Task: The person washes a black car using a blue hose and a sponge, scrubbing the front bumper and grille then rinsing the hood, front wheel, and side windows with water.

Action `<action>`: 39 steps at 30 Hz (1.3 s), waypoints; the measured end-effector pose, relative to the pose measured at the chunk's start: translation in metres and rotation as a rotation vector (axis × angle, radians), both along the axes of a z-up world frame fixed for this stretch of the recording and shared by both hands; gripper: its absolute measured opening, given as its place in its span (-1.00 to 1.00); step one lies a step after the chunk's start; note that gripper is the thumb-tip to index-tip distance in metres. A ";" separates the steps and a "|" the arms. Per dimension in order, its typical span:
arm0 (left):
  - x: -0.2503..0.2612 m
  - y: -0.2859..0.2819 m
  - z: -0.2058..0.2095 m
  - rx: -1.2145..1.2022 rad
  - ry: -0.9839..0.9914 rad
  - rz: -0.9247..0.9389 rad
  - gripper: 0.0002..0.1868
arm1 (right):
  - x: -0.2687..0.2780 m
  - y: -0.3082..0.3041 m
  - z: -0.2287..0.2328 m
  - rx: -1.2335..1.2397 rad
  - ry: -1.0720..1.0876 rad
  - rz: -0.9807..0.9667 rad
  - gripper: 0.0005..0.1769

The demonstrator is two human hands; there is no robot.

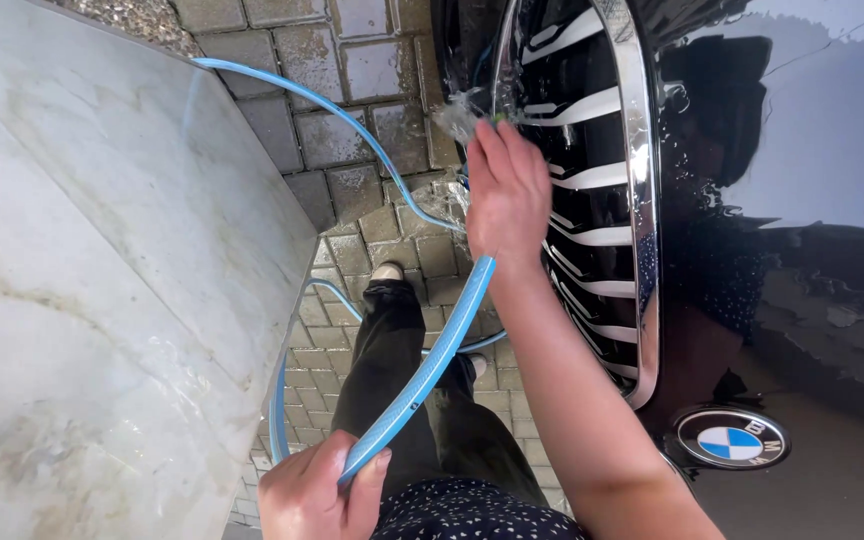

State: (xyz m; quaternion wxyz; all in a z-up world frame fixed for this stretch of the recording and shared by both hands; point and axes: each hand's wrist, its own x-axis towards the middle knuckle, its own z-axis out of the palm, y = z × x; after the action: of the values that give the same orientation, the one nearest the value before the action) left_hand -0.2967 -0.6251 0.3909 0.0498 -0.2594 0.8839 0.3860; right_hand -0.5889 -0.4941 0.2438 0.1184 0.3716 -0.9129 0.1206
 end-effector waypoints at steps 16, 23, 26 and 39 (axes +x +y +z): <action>-0.028 -0.005 0.036 -0.052 -0.007 0.113 -0.61 | 0.048 0.029 0.109 -0.082 -0.155 -0.003 -0.66; -0.057 0.002 0.048 0.037 0.205 0.079 -0.56 | 0.016 0.059 0.173 -0.221 0.180 -0.139 -0.77; -0.065 0.004 0.051 0.034 0.262 0.080 -0.59 | -0.007 0.048 0.169 -0.209 0.142 -0.138 -0.79; -0.093 -0.005 0.056 0.008 0.389 0.036 -0.55 | -0.037 0.071 0.189 -0.136 0.166 -0.313 -0.57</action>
State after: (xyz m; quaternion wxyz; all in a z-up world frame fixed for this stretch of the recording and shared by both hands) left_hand -0.3900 -0.6301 0.4470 -0.1278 -0.1954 0.8706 0.4330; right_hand -0.6257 -0.4236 0.4331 0.2356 0.2251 -0.9363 0.1309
